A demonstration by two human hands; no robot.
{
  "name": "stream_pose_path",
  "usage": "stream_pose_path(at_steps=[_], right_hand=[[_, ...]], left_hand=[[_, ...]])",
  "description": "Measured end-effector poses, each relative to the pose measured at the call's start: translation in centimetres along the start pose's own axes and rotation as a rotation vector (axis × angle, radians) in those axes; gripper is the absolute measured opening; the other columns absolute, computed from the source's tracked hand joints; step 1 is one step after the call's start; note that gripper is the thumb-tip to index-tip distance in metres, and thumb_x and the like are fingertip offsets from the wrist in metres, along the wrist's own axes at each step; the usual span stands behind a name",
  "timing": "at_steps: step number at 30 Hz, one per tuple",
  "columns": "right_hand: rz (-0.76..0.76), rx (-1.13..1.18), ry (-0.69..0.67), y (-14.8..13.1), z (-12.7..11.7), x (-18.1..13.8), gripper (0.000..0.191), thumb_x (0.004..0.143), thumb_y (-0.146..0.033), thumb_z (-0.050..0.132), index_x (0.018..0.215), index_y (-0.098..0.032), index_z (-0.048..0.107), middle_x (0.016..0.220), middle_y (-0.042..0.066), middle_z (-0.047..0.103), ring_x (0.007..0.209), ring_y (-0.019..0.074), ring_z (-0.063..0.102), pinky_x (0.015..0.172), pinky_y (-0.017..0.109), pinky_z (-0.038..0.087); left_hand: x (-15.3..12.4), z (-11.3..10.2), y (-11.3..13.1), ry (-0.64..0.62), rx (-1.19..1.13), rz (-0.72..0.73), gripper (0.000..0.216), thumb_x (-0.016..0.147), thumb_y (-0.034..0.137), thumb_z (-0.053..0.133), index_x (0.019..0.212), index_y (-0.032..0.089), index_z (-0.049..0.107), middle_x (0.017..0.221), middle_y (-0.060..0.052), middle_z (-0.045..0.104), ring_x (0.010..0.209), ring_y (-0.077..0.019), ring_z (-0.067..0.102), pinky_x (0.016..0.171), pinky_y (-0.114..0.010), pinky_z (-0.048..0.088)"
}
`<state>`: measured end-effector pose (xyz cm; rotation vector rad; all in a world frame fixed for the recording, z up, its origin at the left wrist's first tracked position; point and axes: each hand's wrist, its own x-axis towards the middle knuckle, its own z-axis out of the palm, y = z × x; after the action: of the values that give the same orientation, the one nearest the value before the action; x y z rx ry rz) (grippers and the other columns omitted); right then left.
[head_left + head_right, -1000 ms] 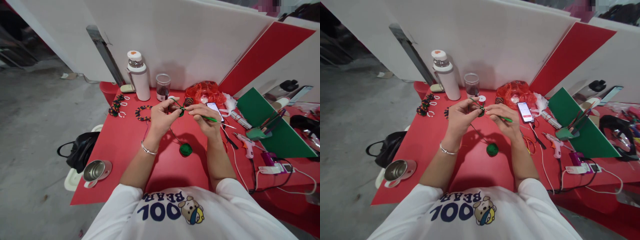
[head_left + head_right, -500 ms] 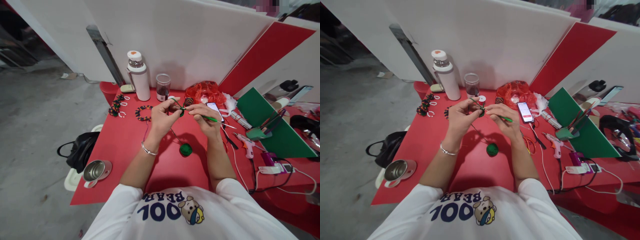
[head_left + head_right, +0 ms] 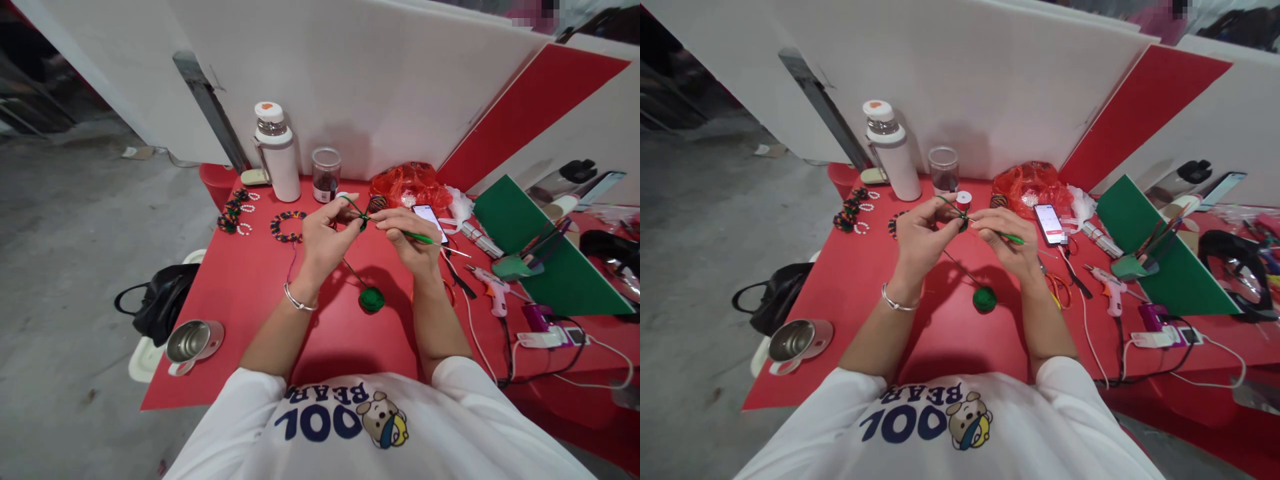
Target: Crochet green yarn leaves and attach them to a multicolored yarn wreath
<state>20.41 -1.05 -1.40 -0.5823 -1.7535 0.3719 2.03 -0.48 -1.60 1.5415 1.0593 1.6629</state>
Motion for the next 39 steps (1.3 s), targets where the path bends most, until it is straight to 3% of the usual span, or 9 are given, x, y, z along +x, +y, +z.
stream_pose_path(at_steps=[9,19,24,31,39], right_hand=[[0.006,0.006,0.016,-0.07,0.04,0.00,0.012,0.100,-0.035,0.072,0.105,-0.032,0.082,0.107,0.002,0.084,0.100,0.0222,0.079,0.093,0.043,0.064],[0.008,-0.049,-0.002,-0.23,0.17,-0.01,0.011,0.100,-0.036,0.072,0.103,-0.031,0.081,0.107,0.003,0.084,0.099,0.0227,0.079,0.092,0.043,0.064],[0.022,-0.085,-0.017,-0.34,0.34,-0.02,0.013,0.100,-0.038,0.070,0.101,-0.030,0.081,0.106,0.004,0.084,0.099,0.0225,0.079,0.090,0.041,0.065],[-0.008,-0.035,0.017,-0.28,0.39,-0.07,0.011,0.100,-0.034,0.071,0.104,-0.031,0.081,0.107,0.003,0.084,0.098,0.0225,0.079,0.090,0.043,0.064],[-0.005,-0.017,0.017,-0.22,0.35,-0.07,0.011,0.100,-0.034,0.072,0.105,-0.032,0.081,0.107,0.002,0.084,0.100,0.0222,0.079,0.091,0.043,0.064]], left_hand=[[0.07,-0.03,0.04,-0.023,-0.054,-0.040,0.035,0.076,0.013,0.074,0.108,0.022,0.082,0.088,-0.001,0.078,0.075,-0.0130,0.071,0.072,-0.026,0.060],[-0.26,0.22,0.28,0.023,-0.008,0.006,0.033,0.076,0.012,0.075,0.107,0.023,0.081,0.080,0.001,0.076,0.073,-0.0149,0.069,0.076,-0.030,0.060],[-0.48,0.24,0.69,0.024,0.035,0.026,0.023,0.077,0.011,0.074,0.096,0.022,0.081,0.087,-0.001,0.079,0.074,-0.0156,0.069,0.080,-0.032,0.060],[-0.07,0.09,0.25,0.017,-0.056,-0.061,0.034,0.075,0.013,0.075,0.108,0.020,0.080,0.081,0.000,0.076,0.075,-0.0147,0.071,0.076,-0.029,0.061],[0.04,-0.01,0.10,0.006,-0.085,-0.081,0.036,0.073,0.015,0.076,0.108,0.022,0.080,0.082,-0.001,0.076,0.076,-0.0151,0.072,0.075,-0.029,0.062]])
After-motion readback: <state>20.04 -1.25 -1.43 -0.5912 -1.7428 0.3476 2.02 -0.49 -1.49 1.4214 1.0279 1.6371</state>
